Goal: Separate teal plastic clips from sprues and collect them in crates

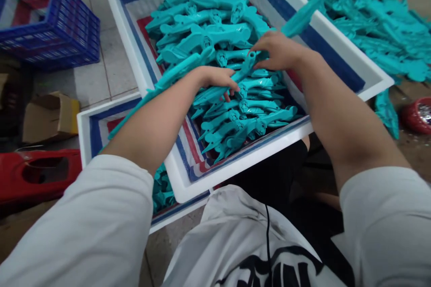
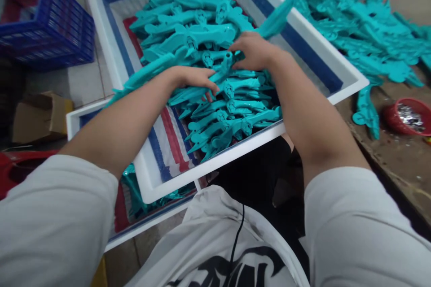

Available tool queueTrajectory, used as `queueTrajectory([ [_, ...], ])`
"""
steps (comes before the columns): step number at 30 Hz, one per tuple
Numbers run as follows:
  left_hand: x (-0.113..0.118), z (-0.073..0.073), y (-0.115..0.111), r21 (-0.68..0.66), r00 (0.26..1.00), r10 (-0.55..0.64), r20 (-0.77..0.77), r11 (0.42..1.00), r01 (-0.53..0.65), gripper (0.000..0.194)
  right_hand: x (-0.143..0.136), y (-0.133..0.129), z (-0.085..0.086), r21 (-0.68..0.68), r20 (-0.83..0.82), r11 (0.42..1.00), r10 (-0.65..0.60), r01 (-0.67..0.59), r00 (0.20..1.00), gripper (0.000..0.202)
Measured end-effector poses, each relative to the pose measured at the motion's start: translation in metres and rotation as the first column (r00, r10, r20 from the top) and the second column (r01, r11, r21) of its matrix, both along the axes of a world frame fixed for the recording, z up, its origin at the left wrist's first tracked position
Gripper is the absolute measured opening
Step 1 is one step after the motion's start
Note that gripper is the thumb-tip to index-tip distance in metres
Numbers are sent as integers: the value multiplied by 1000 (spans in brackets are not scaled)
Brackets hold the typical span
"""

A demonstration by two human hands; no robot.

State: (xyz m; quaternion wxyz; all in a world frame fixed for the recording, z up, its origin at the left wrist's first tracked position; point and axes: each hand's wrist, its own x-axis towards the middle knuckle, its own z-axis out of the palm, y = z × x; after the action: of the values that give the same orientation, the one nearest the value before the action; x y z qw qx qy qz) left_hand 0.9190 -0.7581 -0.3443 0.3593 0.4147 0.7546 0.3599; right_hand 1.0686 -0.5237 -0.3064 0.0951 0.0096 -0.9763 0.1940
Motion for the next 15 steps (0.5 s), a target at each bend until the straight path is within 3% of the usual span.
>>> queueTrajectory([
  [2, 1, 7, 2, 143, 964, 181, 197, 967, -211, 51, 6, -11, 15, 119, -236, 992, -10, 39, 972, 63],
  [3, 2, 12, 3, 190, 934, 232, 272, 939, -288, 51, 6, -23, 15, 86, -335, 993, -45, 78, 941, 74],
  [5, 6, 24, 5, 308, 889, 286, 358, 863, -401, 51, 1, -52, 5, -16, -340, 999, -36, 33, 940, 103],
  [7, 9, 35, 5, 419, 868, 279, 411, 788, -451, 53, -10, -79, -11, -91, -231, 991, 79, -103, 970, 134],
  [8, 10, 38, 4, 456, 862, 255, 438, 763, -458, 52, -16, -89, -18, -125, -217, 982, 113, -143, 970, 136],
  [10, 11, 43, -2, 484, 848, 166, 504, 759, -436, 52, -26, -97, -28, -197, -281, 970, 81, -141, 956, 118],
  [12, 14, 44, -7, 471, 833, 84, 546, 792, -389, 61, -30, -93, -28, -271, -339, 961, -36, -61, 940, 101],
  [15, 20, 44, -11, 435, 853, 89, 514, 830, -348, 82, -27, -77, -20, -340, -283, 938, -167, 64, 945, 93],
])
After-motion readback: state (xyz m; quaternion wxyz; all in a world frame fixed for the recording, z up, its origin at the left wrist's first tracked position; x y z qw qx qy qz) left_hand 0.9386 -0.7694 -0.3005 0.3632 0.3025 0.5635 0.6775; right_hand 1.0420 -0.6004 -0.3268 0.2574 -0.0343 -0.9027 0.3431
